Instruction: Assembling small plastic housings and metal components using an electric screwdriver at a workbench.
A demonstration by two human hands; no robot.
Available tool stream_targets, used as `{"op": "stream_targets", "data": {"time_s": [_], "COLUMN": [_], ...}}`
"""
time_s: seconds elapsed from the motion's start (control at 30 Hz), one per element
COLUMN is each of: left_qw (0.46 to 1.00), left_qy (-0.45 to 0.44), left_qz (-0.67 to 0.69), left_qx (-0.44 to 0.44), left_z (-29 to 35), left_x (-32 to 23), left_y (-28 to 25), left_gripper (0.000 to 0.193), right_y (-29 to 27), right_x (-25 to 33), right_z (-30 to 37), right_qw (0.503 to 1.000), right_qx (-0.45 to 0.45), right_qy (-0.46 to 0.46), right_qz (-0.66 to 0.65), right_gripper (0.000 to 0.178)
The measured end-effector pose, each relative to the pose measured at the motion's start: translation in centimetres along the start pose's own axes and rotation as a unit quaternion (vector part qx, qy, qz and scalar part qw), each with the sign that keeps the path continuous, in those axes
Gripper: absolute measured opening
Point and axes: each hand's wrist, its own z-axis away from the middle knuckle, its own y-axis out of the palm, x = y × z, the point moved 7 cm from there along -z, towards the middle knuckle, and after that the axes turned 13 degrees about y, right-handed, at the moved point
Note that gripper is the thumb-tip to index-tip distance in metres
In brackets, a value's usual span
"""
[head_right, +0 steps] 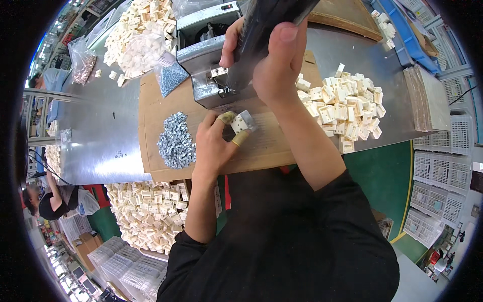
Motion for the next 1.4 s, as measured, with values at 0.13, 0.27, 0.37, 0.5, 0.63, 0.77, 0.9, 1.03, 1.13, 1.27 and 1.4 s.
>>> {"op": "stream_targets", "data": {"time_s": [0.13, 0.27, 0.37, 0.5, 0.63, 0.77, 0.9, 1.03, 1.13, 1.27, 1.4], "left_qw": [1.0, 0.999, 0.998, 0.999, 0.999, 0.999, 0.999, 1.0, 1.0, 1.0, 0.999], "left_qy": [-0.002, 0.013, 0.037, 0.038, 0.042, 0.037, 0.027, 0.023, 0.008, 0.001, 0.004], "left_qz": [-0.014, -0.02, -0.033, -0.025, -0.011, -0.007, 0.011, 0.008, 0.006, 0.009, 0.02], "left_qx": [0.021, 0.028, 0.031, 0.027, 0.022, 0.015, -0.013, -0.019, -0.029, -0.028, -0.032], "left_z": [-0.1, 0.1, 0.2, 0.3, 0.3, 0.0, -0.2, 0.1, 0.3, 0.4, 0.3], "left_x": [-0.2, -0.4, -0.5, -0.4, -0.1, -0.2, -0.3, -0.1, 0.0, 0.1, 0.2], "left_y": [-0.1, -0.1, 0.2, 0.4, 0.6, -0.1, -0.8, -0.8, -1.1, -1.3, -1.1], "left_gripper": [0.049, 0.06, 0.062, 0.06, 0.059, 0.058, 0.052, 0.049, 0.047, 0.046, 0.046], "right_y": [0.2, 0.9, 0.9, 0.6, 0.5, 1.4, 2.1, 1.7, 2.2, 2.2, 1.2], "right_x": [-0.4, 1.0, 1.0, 0.2, -0.4, -0.5, -0.8, -1.4, -1.1, 0.0, -0.3], "right_z": [0.2, 0.3, -0.1, -0.1, -0.3, -0.2, -0.1, -0.4, 0.2, 2.4, 3.9], "right_qw": [1.0, 0.997, 0.995, 0.993, 0.994, 0.997, 0.997, 0.993, 0.995, 0.996, 0.999], "right_qx": [0.002, -0.032, -0.024, -0.039, -0.035, -0.014, -0.007, 0.041, 0.032, 0.026, -0.008], "right_qy": [-0.014, -0.052, -0.088, -0.107, -0.106, -0.073, -0.034, -0.024, -0.016, -0.001, -0.008], "right_qz": [0.018, 0.05, 0.034, -0.011, -0.006, 0.022, 0.064, 0.109, 0.095, 0.091, 0.042], "right_gripper": [0.097, 0.091, 0.078, 0.068, 0.068, 0.079, 0.097, 0.099, 0.1, 0.101, 0.1]}}
